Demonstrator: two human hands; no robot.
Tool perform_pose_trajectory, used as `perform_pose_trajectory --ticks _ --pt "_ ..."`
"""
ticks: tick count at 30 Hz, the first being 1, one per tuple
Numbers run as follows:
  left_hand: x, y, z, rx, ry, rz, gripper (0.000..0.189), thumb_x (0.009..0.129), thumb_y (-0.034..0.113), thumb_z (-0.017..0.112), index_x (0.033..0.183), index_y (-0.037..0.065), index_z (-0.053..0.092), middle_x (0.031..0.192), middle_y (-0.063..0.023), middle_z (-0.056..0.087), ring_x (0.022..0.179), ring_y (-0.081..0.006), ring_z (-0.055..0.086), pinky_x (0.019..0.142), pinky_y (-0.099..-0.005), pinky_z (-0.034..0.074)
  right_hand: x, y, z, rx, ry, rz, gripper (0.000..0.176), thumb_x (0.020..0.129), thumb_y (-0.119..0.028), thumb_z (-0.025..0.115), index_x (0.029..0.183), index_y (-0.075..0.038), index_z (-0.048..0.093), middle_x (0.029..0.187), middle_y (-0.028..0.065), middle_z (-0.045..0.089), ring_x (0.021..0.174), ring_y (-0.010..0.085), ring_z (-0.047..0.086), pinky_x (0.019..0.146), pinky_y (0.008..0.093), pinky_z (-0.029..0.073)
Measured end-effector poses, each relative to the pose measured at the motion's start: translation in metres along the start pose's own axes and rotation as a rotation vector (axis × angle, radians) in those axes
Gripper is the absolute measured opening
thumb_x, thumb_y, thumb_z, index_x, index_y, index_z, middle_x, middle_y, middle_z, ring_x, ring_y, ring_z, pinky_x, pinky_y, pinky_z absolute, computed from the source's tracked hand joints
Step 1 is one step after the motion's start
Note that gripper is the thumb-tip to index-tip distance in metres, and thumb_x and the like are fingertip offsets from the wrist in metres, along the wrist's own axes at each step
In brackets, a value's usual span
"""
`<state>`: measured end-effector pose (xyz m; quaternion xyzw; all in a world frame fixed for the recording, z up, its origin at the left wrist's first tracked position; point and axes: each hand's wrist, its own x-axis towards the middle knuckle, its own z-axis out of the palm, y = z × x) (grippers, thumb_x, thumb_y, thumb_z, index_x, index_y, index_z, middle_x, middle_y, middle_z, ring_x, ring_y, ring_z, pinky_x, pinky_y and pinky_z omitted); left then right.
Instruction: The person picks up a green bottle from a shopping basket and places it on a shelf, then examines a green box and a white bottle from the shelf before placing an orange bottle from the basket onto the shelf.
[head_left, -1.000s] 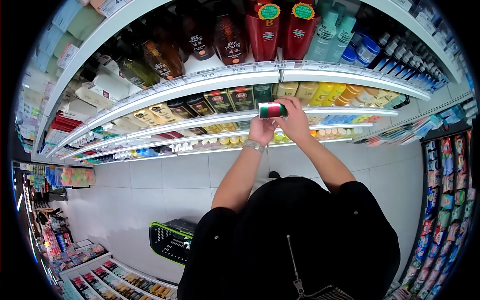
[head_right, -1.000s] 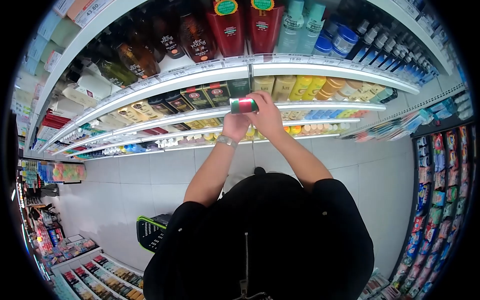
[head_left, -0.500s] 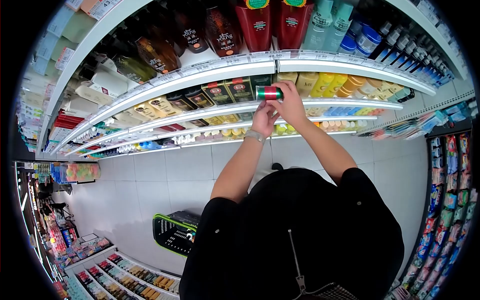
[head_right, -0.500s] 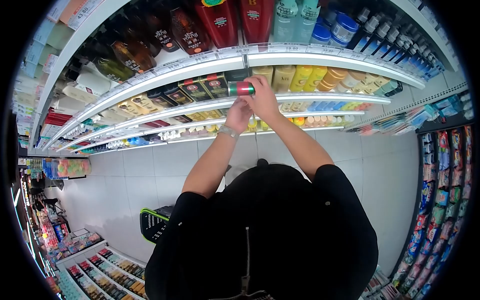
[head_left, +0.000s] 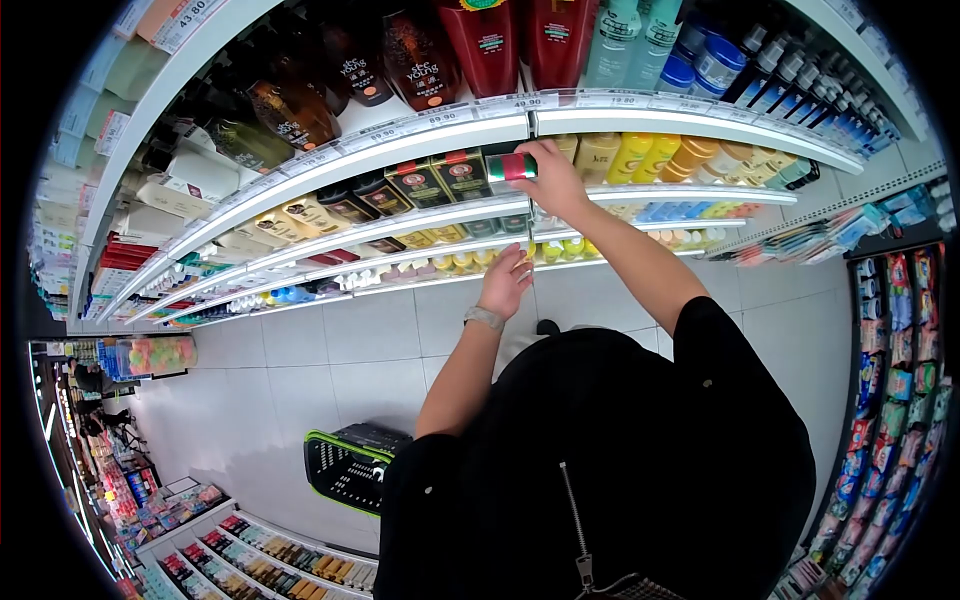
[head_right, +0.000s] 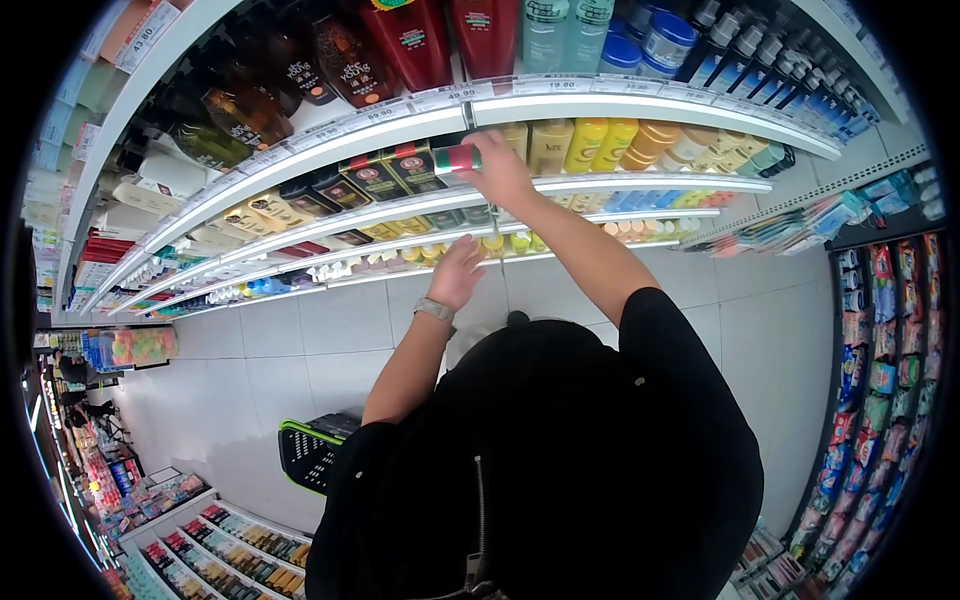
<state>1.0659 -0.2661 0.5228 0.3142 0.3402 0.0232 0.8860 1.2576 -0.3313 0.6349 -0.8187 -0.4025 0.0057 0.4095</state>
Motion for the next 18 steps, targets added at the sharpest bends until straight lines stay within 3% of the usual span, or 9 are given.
perform_pose_trajectory --ticks 2,8,18 --pt "0.005 -0.007 -0.019 0.031 -0.031 -0.027 0.047 0.097 0.026 0.057 0.141 0.012 0.045 0.128 -0.0023 0.055 0.107 -0.0207 0.054 0.094 -0.0398 0.042 0.004 -0.004 -0.001 -0.02 -0.037 0.055 0.053 0.077 -0.022 0.081 0.122 -0.008 0.058 0.117 0.0169 0.057 0.105 0.0373 0.059 0.091 0.0409 0.049" --pt "-0.017 -0.002 -0.017 0.24 -0.029 -0.104 0.046 0.096 0.03 0.057 0.137 0.013 0.05 0.124 -0.0017 0.056 0.107 -0.0205 0.054 0.093 -0.0382 0.042 0.02 0.008 0.016 -0.148 -0.075 0.147 0.055 0.081 -0.028 0.077 0.128 -0.01 0.058 0.118 0.0176 0.059 0.109 0.0355 0.061 0.092 0.0434 0.051" --pt "-0.034 -0.008 -0.016 0.306 -0.049 -0.122 0.046 0.096 0.032 0.058 0.136 0.009 0.051 0.124 -0.0045 0.056 0.107 -0.022 0.055 0.092 -0.0378 0.043 0.021 -0.017 -0.002 -0.414 -0.142 0.05 0.043 0.087 -0.036 0.069 0.122 -0.011 0.062 0.102 0.0151 0.065 0.088 0.034 0.067 0.077 0.0443 0.055"
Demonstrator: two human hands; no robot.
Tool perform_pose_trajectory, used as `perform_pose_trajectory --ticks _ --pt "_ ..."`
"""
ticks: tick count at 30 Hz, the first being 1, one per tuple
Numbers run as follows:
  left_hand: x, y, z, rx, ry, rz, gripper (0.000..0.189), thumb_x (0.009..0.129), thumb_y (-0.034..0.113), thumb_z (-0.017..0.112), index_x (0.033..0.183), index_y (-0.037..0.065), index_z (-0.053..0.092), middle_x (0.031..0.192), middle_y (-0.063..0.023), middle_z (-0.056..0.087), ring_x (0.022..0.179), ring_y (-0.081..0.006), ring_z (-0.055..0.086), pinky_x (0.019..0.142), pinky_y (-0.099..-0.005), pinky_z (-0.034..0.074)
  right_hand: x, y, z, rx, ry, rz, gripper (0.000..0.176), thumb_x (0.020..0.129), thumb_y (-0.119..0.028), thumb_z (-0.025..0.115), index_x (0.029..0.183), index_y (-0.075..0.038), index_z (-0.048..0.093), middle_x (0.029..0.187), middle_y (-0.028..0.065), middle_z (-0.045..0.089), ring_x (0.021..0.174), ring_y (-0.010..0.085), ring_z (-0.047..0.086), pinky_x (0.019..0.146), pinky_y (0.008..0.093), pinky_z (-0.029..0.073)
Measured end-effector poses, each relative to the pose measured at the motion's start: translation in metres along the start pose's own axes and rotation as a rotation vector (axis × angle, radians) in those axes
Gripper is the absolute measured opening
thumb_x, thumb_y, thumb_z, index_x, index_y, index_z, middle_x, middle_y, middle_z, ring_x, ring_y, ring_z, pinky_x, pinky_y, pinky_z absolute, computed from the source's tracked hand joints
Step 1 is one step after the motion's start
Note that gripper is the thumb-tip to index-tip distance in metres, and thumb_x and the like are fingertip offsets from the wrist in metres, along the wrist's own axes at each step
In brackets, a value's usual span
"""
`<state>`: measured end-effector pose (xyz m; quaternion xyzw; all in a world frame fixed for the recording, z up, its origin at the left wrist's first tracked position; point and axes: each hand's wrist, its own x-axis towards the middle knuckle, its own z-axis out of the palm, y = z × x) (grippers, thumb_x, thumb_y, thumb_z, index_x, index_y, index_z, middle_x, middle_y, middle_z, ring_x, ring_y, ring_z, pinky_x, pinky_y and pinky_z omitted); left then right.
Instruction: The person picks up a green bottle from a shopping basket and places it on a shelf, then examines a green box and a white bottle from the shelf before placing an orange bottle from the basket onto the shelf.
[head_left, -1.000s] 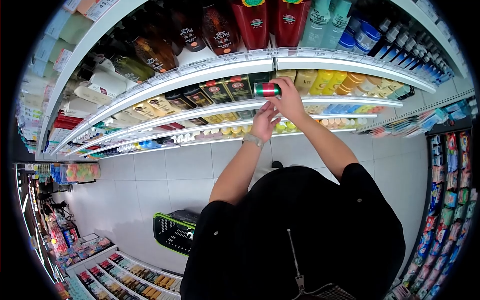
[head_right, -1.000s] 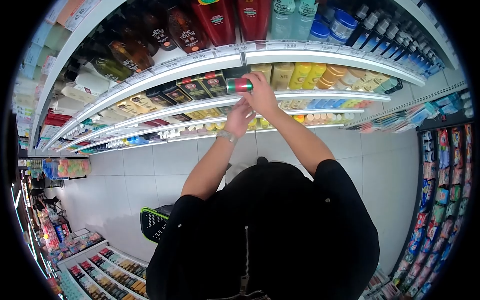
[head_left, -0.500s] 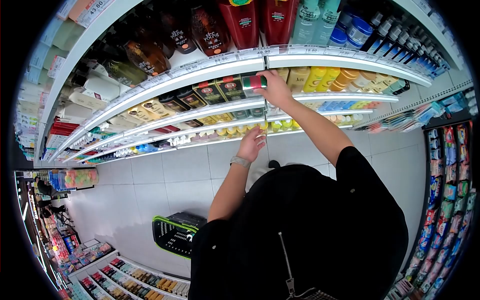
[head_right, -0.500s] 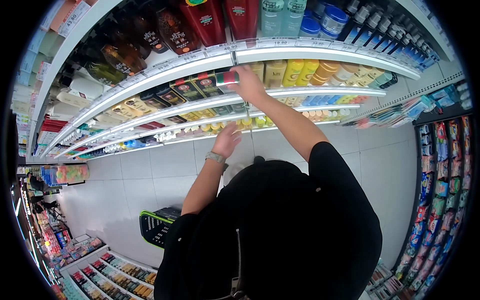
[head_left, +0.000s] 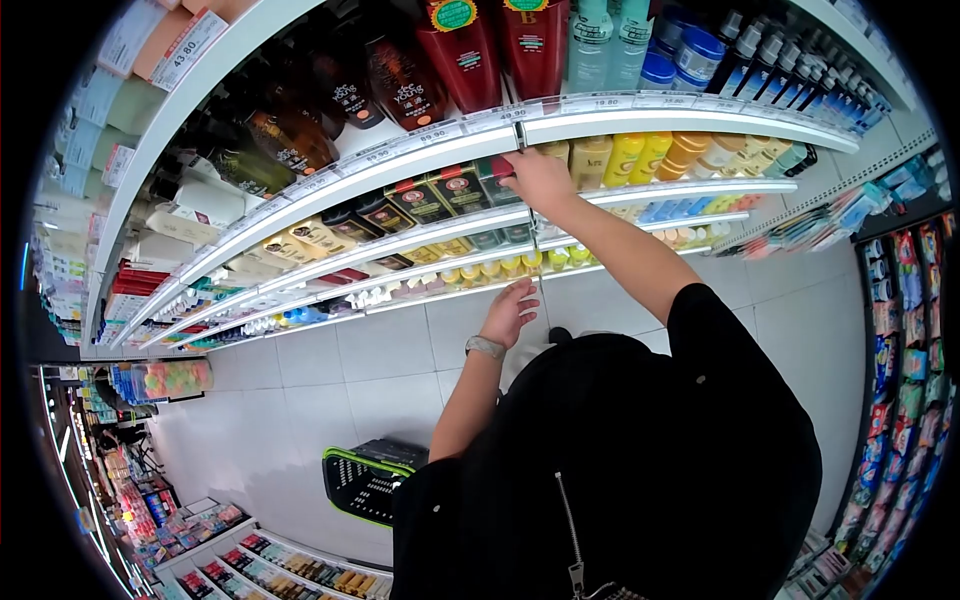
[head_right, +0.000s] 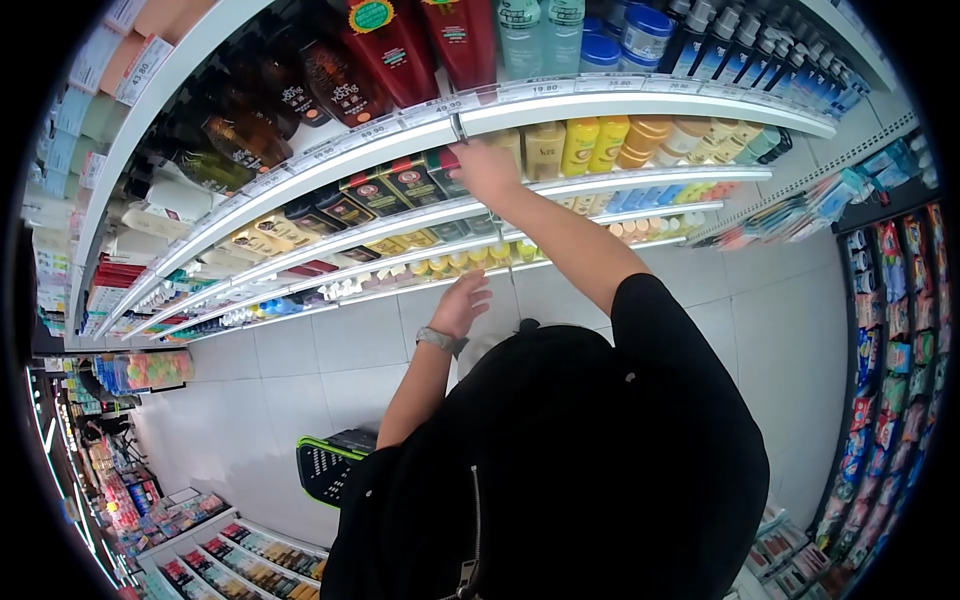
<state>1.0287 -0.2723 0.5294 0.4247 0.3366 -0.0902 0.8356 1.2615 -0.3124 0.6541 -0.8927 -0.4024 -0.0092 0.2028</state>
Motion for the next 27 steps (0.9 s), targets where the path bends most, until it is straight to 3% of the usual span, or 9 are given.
perform_pose_trajectory --ticks 5,8,18,23,27 --pt "-0.002 -0.003 -0.002 0.007 0.001 -0.007 0.045 0.097 0.032 0.057 0.135 0.009 0.051 0.124 -0.0041 0.056 0.106 -0.0218 0.055 0.092 -0.0381 0.044 0.013 0.0 0.015 -0.074 -0.047 0.026 0.02 0.093 -0.019 0.06 0.107 -0.007 0.066 0.103 0.016 0.067 0.091 0.0329 0.069 0.075 0.0446 0.056" --pt "-0.003 -0.005 -0.003 0.013 0.008 -0.01 0.045 0.097 0.031 0.057 0.135 0.009 0.051 0.123 -0.0035 0.057 0.106 -0.021 0.055 0.092 -0.0378 0.044 0.014 -0.003 0.011 -0.064 -0.066 -0.001 0.017 0.092 -0.013 0.055 0.101 -0.006 0.068 0.102 0.0168 0.068 0.091 0.033 0.07 0.075 0.0454 0.057" --pt "-0.006 -0.011 -0.008 0.002 0.025 -0.004 0.042 0.097 0.03 0.057 0.133 0.008 0.053 0.12 -0.0041 0.058 0.101 -0.02 0.057 0.086 -0.0354 0.046 0.019 -0.009 0.007 -0.085 -0.089 0.054 0.016 0.09 -0.011 0.056 0.095 -0.006 0.071 0.097 0.0177 0.071 0.09 0.0331 0.071 0.077 0.0438 0.058" --pt "-0.005 -0.002 -0.012 0.126 0.061 0.112 0.037 0.095 0.029 0.062 0.126 0.009 0.057 0.114 -0.0032 0.06 0.095 -0.0173 0.06 0.081 -0.0326 0.047 0.026 -0.004 0.015 -0.116 -0.086 0.069 0.013 0.084 -0.011 0.063 0.095 -0.006 0.069 0.086 0.0167 0.071 0.084 0.0336 0.071 0.076 0.0446 0.057" --pt "-0.006 0.01 -0.013 0.207 0.105 0.18 0.033 0.094 0.028 0.063 0.121 0.009 0.06 0.109 -0.0017 0.062 0.093 -0.0151 0.06 0.079 -0.0318 0.047 0.028 -0.005 0.013 -0.153 -0.068 0.043 0.017 0.087 -0.017 0.061 0.088 -0.006 0.074 0.091 0.0172 0.073 0.086 0.0338 0.072 0.077 0.0434 0.058"
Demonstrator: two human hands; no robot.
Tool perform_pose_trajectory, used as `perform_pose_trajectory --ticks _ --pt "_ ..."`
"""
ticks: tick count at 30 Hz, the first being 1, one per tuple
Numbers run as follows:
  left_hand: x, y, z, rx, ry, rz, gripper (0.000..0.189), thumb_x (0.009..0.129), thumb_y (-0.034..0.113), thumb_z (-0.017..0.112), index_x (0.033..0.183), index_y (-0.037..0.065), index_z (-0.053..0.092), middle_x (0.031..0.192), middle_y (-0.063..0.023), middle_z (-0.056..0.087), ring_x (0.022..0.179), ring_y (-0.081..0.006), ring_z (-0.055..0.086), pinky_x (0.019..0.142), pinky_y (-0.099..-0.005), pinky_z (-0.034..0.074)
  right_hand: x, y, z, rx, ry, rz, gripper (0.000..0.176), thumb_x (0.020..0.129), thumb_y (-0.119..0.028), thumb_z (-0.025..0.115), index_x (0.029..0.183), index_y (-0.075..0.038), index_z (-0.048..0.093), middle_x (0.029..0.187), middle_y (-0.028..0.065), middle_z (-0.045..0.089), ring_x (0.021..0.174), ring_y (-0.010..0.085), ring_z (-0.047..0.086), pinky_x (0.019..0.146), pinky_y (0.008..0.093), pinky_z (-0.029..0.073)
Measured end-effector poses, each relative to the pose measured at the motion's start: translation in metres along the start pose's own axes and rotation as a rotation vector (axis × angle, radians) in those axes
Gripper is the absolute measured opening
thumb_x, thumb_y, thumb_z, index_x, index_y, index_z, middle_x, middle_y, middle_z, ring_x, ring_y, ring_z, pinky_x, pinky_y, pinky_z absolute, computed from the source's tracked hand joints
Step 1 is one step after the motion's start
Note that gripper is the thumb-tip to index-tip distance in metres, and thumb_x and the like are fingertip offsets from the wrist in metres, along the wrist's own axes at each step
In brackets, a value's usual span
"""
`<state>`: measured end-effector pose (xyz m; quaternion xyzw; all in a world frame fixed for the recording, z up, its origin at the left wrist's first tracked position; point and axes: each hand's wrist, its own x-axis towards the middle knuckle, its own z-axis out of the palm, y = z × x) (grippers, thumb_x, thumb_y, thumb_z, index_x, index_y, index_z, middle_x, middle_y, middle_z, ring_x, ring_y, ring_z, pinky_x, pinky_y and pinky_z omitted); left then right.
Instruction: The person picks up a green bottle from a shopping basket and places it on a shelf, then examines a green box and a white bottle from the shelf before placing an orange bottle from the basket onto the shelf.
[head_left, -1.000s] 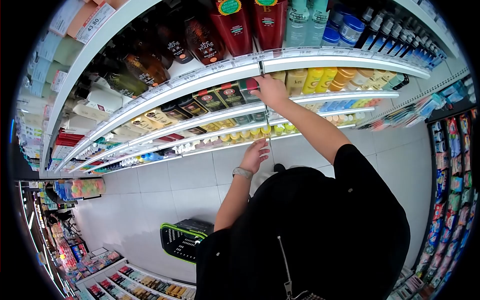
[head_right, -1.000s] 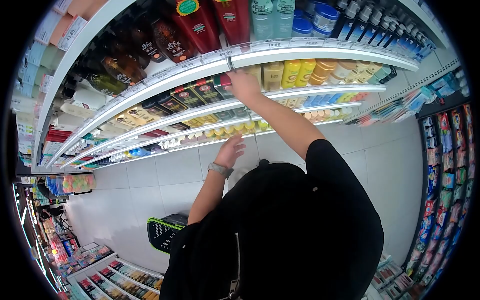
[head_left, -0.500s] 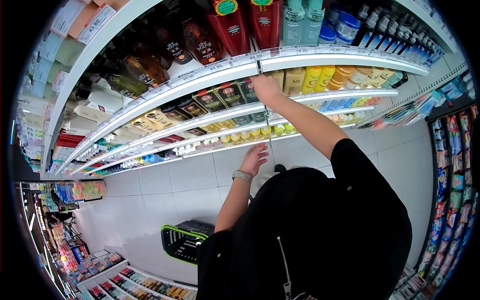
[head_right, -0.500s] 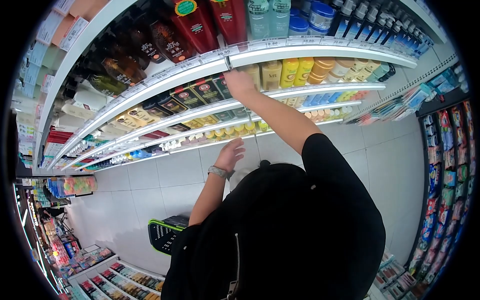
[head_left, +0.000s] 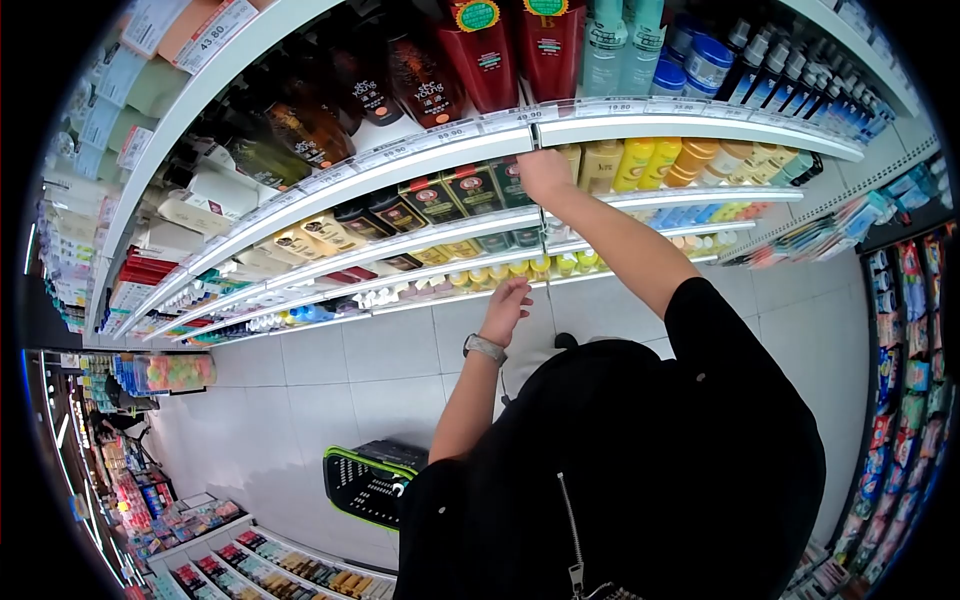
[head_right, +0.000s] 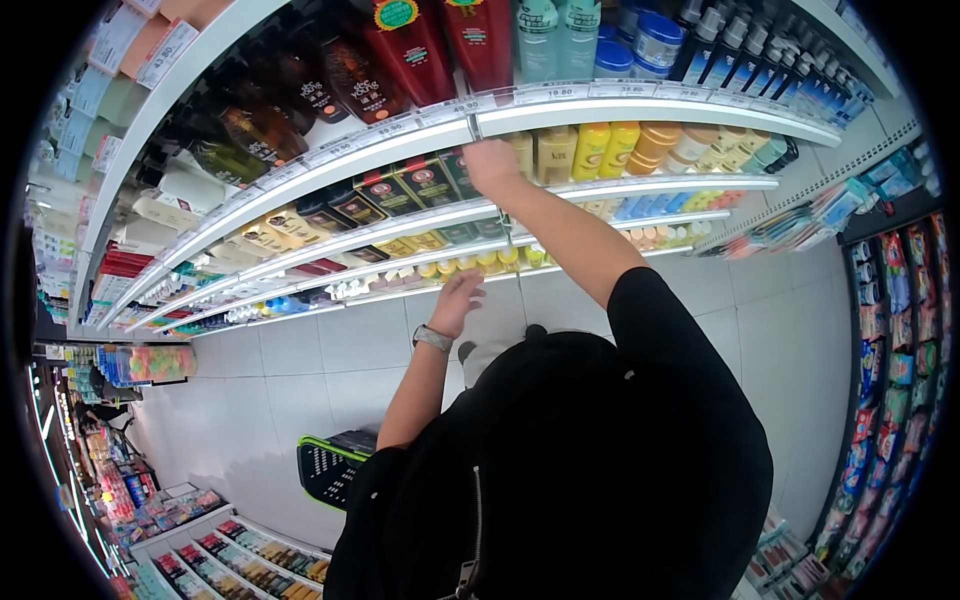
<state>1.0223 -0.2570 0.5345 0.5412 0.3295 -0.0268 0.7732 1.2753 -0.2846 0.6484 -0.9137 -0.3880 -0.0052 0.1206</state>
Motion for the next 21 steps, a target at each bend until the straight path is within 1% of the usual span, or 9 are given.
perform_pose_trajectory --ticks 2,6,8,11,14,17,21 --pt "-0.001 0.003 0.001 0.016 0.005 0.019 0.032 0.094 0.028 0.063 0.12 0.009 0.06 0.109 -0.0013 0.062 0.093 -0.0149 0.06 0.079 -0.032 0.047 -0.002 0.0 0.0 0.008 0.039 -0.019 0.017 0.087 -0.018 0.062 0.088 -0.006 0.074 0.089 0.017 0.072 0.085 0.0335 0.072 0.076 0.0432 0.057" --pt "-0.005 0.006 0.004 0.038 -0.01 0.031 0.03 0.095 0.028 0.062 0.119 0.009 0.06 0.11 -0.0012 0.062 0.093 -0.0155 0.061 0.079 -0.0324 0.047 -0.003 0.002 -0.003 0.009 0.043 -0.05 0.016 0.086 -0.018 0.063 0.087 -0.006 0.073 0.09 0.017 0.072 0.084 0.0331 0.071 0.074 0.0437 0.057" --pt "-0.004 0.008 0.006 -0.026 -0.023 0.005 0.03 0.096 0.028 0.061 0.12 0.01 0.06 0.111 -0.0015 0.063 0.094 -0.016 0.061 0.08 -0.0326 0.047 -0.002 0.003 -0.003 0.007 0.026 -0.036 0.017 0.087 -0.02 0.064 0.087 -0.006 0.073 0.091 0.0171 0.072 0.084 0.0329 0.071 0.073 0.0438 0.056" --pt "-0.001 0.007 0.007 -0.074 -0.038 -0.005 0.029 0.097 0.028 0.059 0.12 0.011 0.06 0.113 -0.0018 0.063 0.095 -0.0167 0.061 0.081 -0.0329 0.048 0.002 0.011 0.014 0.024 0.024 -0.031 0.016 0.084 -0.018 0.066 0.095 -0.006 0.069 0.087 0.0178 0.071 0.082 0.0351 0.07 0.074 0.0467 0.056" --pt "-0.001 0.009 0.007 -0.084 -0.045 -0.013 0.029 0.097 0.028 0.059 0.12 0.011 0.06 0.113 -0.0019 0.063 0.095 -0.0169 0.061 0.082 -0.033 0.047 -0.008 0.003 -0.003 0.058 0.023 -0.011 0.022 0.089 -0.027 0.066 0.088 -0.006 0.072 0.091 0.0171 0.072 0.087 0.0337 0.07 0.076 0.0438 0.056" --pt "0.0 0.009 0.006 -0.113 -0.058 -0.032 0.03 0.097 0.028 0.06 0.121 0.011 0.06 0.113 -0.0018 0.062 0.095 -0.0169 0.061 0.081 -0.0329 0.047 -0.006 0.005 -0.002 0.086 0.002 0.0 0.022 0.089 -0.026 0.066 0.088 -0.005 0.073 0.092 0.0177 0.072 0.087 0.0343 0.07 0.077 0.0443 0.056" --pt "0.0 0.007 0.006 -0.172 -0.068 -0.065 0.03 0.096 0.028 0.06 0.121 0.012 0.06 0.113 -0.0019 0.061 0.095 -0.017 0.06 0.081 -0.0328 0.047 -0.003 0.01 0.006 0.117 0.038 0.001 0.023 0.09 -0.026 0.065 0.089 -0.004 0.073 0.092 0.0183 0.072 0.088 0.0344 0.07 0.077 0.0444 0.056"
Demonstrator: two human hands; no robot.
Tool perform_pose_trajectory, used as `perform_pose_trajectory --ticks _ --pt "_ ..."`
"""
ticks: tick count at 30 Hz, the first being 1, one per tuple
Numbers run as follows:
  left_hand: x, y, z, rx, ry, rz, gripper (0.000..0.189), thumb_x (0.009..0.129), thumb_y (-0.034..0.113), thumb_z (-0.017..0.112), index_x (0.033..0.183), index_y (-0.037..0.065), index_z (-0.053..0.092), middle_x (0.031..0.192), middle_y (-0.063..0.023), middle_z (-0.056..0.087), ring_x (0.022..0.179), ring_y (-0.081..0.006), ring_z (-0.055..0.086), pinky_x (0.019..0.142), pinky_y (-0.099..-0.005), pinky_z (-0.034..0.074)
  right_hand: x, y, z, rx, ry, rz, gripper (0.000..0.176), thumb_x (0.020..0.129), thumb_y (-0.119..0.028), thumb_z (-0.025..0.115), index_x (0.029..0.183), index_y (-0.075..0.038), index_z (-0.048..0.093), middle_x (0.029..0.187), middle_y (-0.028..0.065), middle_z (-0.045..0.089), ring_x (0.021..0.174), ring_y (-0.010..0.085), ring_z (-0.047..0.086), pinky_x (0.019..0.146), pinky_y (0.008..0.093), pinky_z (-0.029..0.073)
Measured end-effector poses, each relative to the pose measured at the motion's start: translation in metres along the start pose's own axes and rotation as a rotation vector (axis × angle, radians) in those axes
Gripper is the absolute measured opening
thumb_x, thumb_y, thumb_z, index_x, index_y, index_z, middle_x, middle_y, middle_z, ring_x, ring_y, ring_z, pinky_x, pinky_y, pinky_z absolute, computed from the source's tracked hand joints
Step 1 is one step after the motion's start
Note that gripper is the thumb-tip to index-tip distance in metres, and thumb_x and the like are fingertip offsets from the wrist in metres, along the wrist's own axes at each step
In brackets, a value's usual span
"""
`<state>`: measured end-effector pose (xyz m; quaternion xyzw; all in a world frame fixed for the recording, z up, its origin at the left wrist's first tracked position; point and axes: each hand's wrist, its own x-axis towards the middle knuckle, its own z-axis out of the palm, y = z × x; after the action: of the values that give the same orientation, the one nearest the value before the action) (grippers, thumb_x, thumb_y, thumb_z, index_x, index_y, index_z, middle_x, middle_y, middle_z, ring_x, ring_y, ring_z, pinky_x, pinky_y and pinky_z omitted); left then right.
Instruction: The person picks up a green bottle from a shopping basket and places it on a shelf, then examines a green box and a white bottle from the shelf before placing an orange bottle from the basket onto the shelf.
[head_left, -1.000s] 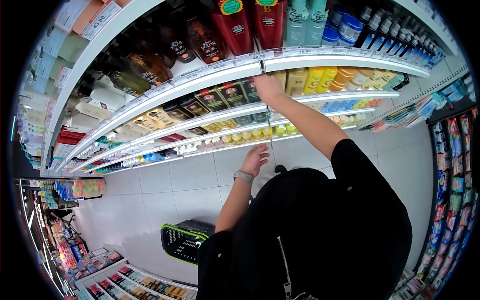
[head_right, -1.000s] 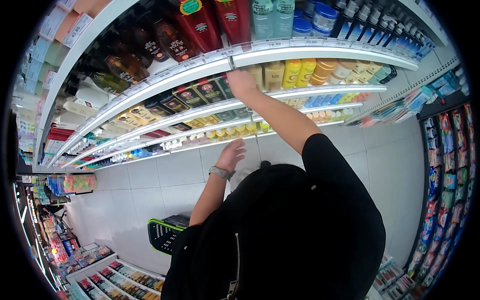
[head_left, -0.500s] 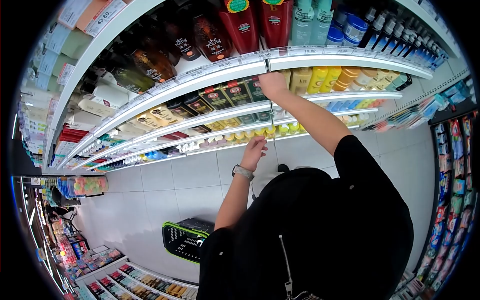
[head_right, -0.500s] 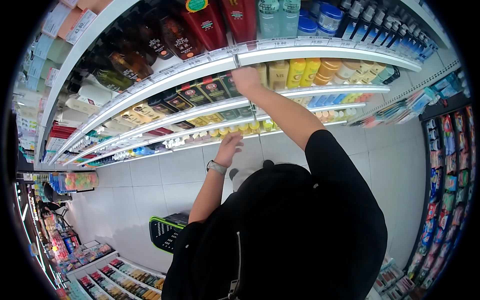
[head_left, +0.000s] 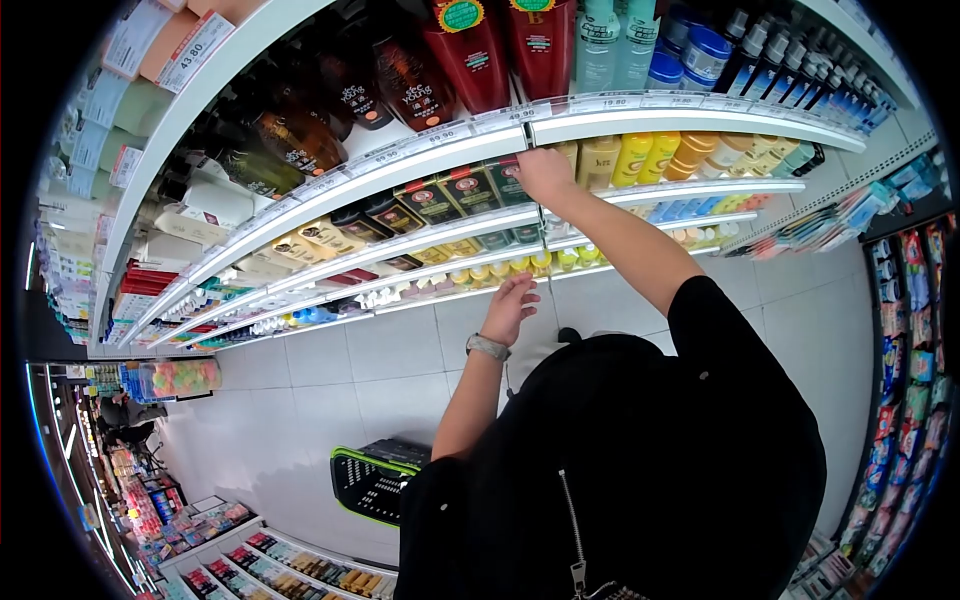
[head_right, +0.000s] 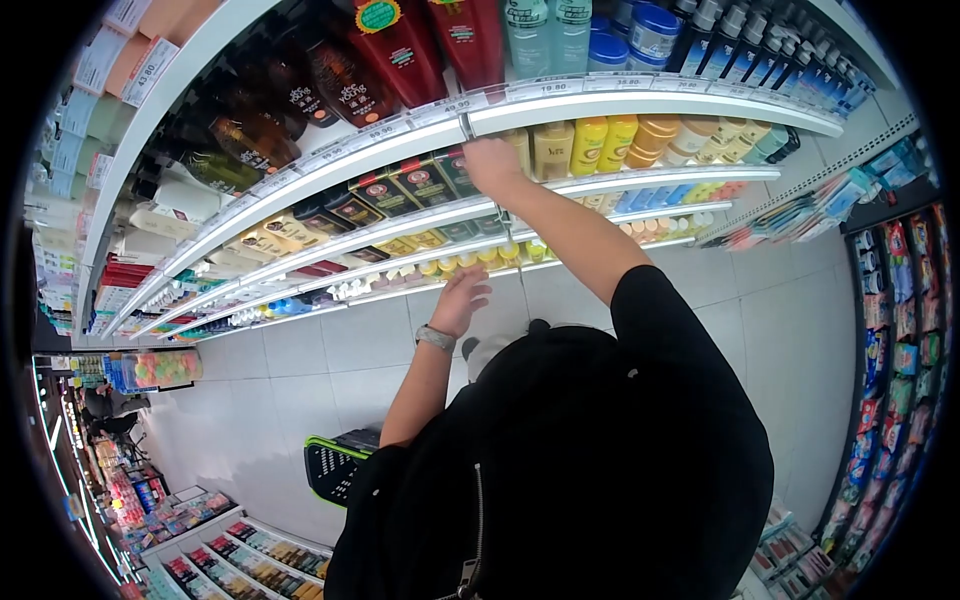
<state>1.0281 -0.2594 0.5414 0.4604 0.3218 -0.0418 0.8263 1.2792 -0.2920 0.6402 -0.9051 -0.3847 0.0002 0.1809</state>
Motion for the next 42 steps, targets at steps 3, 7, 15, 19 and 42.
perform_pose_trajectory --ticks 3,7,15,19,42 --pt "0.001 0.0 0.0 -0.007 -0.015 -0.009 0.03 0.096 0.029 0.06 0.121 0.013 0.059 0.114 -0.0021 0.061 0.095 -0.0171 0.06 0.081 -0.0329 0.047 -0.001 -0.002 -0.001 0.016 -0.009 0.023 0.022 0.089 -0.025 0.065 0.09 -0.004 0.073 0.093 0.0186 0.072 0.088 0.0346 0.07 0.077 0.0446 0.056" --pt "0.001 -0.002 -0.002 0.009 -0.007 -0.019 0.032 0.096 0.029 0.06 0.123 0.012 0.058 0.116 -0.003 0.06 0.095 -0.0173 0.06 0.081 -0.033 0.047 0.003 0.004 0.004 0.012 -0.021 0.004 0.021 0.089 -0.023 0.065 0.09 -0.004 0.073 0.093 0.019 0.071 0.088 0.035 0.07 0.078 0.0449 0.056" --pt "0.0 -0.002 -0.002 0.029 0.003 -0.033 0.036 0.096 0.031 0.06 0.126 0.01 0.056 0.117 -0.0037 0.058 0.096 -0.0175 0.06 0.081 -0.032 0.047 0.01 0.013 0.011 -0.002 -0.008 -0.035 0.02 0.088 -0.021 0.065 0.093 -0.003 0.073 0.095 0.0208 0.07 0.09 0.0367 0.07 0.08 0.0455 0.056" --pt "0.002 -0.006 -0.004 0.031 -0.014 -0.047 0.039 0.097 0.031 0.059 0.128 0.01 0.054 0.118 -0.0042 0.058 0.097 -0.0177 0.06 0.082 -0.0321 0.047 0.014 0.018 0.015 0.024 -0.039 -0.03 0.021 0.089 -0.021 0.064 0.095 -0.002 0.072 0.1 0.0227 0.069 0.093 0.0374 0.069 0.082 0.0459 0.056" --pt "-0.013 -0.017 -0.007 -0.046 0.06 -0.069 0.038 0.096 0.027 0.057 0.129 0.007 0.054 0.114 -0.0032 0.059 0.096 -0.0166 0.059 0.079 -0.0305 0.048 -0.018 -0.002 -0.006 0.072 -0.06 -0.036 0.04 0.087 -0.021 0.066 0.125 -0.011 0.057 0.111 0.0189 0.065 0.097 0.0382 0.065 0.08 0.049 0.055"
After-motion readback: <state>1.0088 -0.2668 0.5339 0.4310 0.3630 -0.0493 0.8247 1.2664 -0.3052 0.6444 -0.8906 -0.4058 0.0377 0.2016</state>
